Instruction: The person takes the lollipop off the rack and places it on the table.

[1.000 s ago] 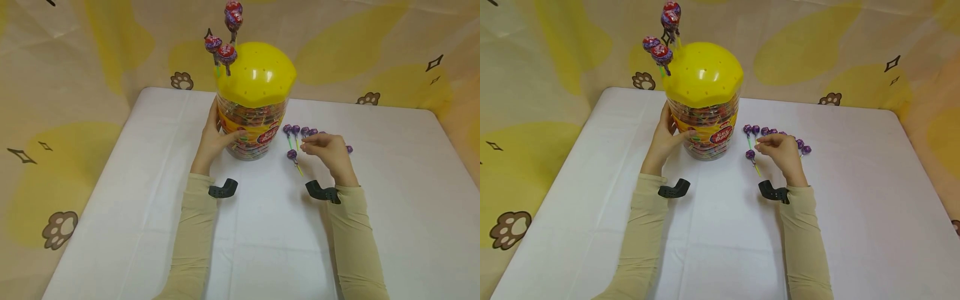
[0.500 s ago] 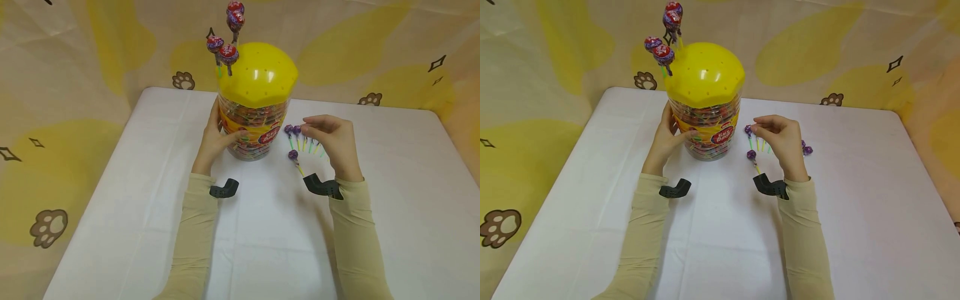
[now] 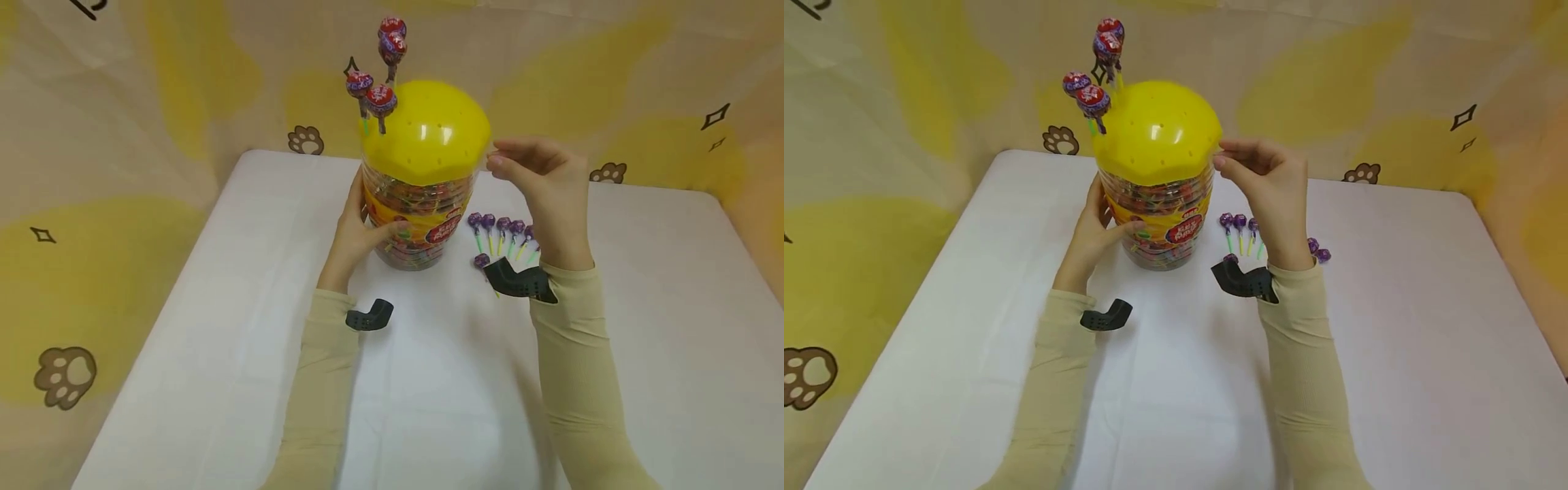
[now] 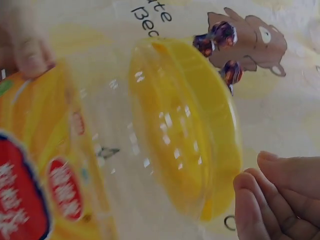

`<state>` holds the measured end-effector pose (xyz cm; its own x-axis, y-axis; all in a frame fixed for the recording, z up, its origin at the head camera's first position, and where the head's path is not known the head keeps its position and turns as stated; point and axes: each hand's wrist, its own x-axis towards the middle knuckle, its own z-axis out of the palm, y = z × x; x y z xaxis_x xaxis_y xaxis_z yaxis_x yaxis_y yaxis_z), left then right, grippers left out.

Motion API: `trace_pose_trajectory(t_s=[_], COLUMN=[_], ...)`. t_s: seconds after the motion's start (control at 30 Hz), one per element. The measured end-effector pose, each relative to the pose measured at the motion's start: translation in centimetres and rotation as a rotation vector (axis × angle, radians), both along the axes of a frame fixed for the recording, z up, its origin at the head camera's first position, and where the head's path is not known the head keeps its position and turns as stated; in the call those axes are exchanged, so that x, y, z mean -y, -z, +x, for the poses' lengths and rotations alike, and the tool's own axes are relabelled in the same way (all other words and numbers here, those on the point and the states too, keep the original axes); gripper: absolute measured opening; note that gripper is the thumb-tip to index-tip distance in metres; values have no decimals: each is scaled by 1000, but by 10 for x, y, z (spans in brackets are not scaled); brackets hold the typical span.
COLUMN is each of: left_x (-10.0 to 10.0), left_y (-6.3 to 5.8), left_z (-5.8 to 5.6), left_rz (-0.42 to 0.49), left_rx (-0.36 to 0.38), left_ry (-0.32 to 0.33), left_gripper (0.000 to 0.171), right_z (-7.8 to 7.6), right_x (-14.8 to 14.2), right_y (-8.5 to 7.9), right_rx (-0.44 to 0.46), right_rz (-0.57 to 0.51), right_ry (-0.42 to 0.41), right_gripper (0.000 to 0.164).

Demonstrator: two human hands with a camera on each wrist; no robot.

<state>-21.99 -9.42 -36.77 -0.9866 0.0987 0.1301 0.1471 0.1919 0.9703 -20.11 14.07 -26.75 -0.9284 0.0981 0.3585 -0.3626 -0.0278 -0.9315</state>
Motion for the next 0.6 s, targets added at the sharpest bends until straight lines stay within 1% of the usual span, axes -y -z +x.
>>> trace_pose_trajectory(t_s=[0.1, 0.23, 0.43, 0.6], left_x=[0, 1, 1, 1], left_y=[0, -2, 0, 0], left_z=[2, 4, 6, 5], left_rz=[4, 7, -2, 3], left_rx=[24, 39, 22, 22], left_ry=[-2, -6, -4, -4], left_gripper=[101, 102, 101, 101], right_z=[-5, -14, -32, -51], right_x=[10, 26, 50, 64], right_y=[-13, -29, -46, -57], right_rx=[-45, -77, -55, -42], right_rz=[3, 62, 151, 286], right_ry=[-11, -30, -35, -11], right_gripper=[20, 19, 21, 25])
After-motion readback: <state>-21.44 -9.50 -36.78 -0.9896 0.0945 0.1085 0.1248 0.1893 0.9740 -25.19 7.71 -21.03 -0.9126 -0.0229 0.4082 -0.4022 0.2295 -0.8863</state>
